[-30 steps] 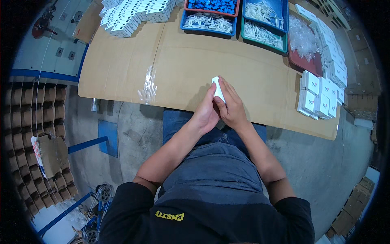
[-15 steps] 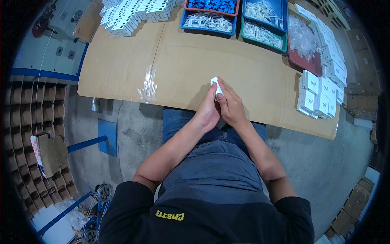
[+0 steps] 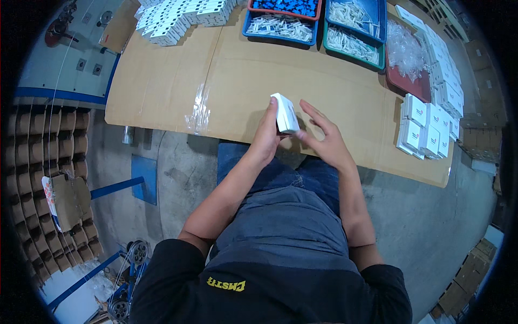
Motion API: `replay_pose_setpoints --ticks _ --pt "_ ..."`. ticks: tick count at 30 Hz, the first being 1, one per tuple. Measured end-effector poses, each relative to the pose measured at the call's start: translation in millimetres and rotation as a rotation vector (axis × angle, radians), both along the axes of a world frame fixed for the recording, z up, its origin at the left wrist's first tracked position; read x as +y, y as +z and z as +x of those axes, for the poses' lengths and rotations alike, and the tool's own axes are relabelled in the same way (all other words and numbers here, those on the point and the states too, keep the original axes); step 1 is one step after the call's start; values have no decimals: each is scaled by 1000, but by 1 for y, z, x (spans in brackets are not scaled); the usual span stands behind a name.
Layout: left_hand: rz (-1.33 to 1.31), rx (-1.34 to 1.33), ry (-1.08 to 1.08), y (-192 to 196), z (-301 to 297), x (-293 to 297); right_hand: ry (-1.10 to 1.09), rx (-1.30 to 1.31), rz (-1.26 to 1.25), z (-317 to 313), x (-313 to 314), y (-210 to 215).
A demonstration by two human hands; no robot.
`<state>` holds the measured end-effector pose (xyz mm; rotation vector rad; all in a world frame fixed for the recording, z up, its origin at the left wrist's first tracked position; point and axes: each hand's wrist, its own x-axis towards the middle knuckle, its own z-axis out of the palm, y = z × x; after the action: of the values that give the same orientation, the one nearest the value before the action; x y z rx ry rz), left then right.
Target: Packaging small components and parts into boxes at a factory workbench.
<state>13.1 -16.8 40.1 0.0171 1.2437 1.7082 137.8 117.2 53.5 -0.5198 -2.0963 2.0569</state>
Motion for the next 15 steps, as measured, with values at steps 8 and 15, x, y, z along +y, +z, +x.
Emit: replay_pose_setpoints --ticks 8,15 --pt "38 34 -100 1 -1 -2 -25 127 393 -5 -6 -11" --pt "2 150 73 1 3 3 30 159 368 -7 -13 10"
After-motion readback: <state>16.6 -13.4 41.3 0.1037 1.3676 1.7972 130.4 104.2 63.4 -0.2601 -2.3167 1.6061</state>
